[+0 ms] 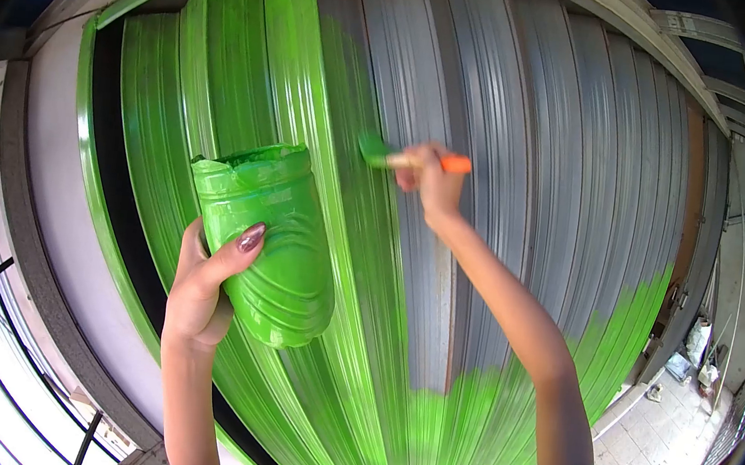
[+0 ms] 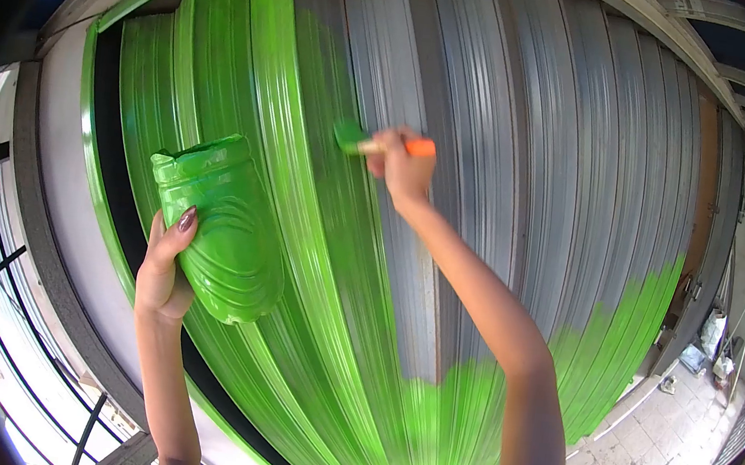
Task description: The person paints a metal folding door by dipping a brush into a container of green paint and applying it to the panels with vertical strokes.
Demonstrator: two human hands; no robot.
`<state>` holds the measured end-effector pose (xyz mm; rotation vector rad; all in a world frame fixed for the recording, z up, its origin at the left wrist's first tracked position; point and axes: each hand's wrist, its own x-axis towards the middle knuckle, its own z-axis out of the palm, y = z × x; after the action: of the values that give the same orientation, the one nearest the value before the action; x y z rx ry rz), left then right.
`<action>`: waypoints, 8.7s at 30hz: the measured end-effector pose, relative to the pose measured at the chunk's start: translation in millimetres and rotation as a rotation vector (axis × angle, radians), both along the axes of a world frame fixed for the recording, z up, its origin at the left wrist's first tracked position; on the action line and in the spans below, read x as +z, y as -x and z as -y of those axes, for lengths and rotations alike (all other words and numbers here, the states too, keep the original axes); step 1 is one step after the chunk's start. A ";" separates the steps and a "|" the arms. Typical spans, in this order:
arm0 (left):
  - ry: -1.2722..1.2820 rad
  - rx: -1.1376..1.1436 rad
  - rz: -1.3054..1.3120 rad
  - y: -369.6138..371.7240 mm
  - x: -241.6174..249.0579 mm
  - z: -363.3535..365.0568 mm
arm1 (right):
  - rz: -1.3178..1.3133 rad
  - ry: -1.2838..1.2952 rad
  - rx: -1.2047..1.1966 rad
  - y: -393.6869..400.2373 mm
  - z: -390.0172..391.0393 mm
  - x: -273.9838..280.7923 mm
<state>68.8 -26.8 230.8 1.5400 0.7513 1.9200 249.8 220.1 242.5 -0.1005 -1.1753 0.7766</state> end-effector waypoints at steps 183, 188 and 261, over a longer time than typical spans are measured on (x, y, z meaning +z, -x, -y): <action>0.097 -0.011 -0.254 26.3 -1.7 -38.9 | -0.132 -0.269 -0.027 28.6 11.1 159.4; 0.120 -0.040 -0.269 25.8 -5.7 -38.2 | 0.036 -0.085 -0.104 -6.5 29.1 146.0; 0.062 -0.081 -0.219 13.3 17.7 -45.8 | -0.166 -0.376 -0.587 30.5 -14.6 238.6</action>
<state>55.5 19.1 248.5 1.7333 0.8190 1.6726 219.2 234.7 481.1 -0.0614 -1.0393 0.0421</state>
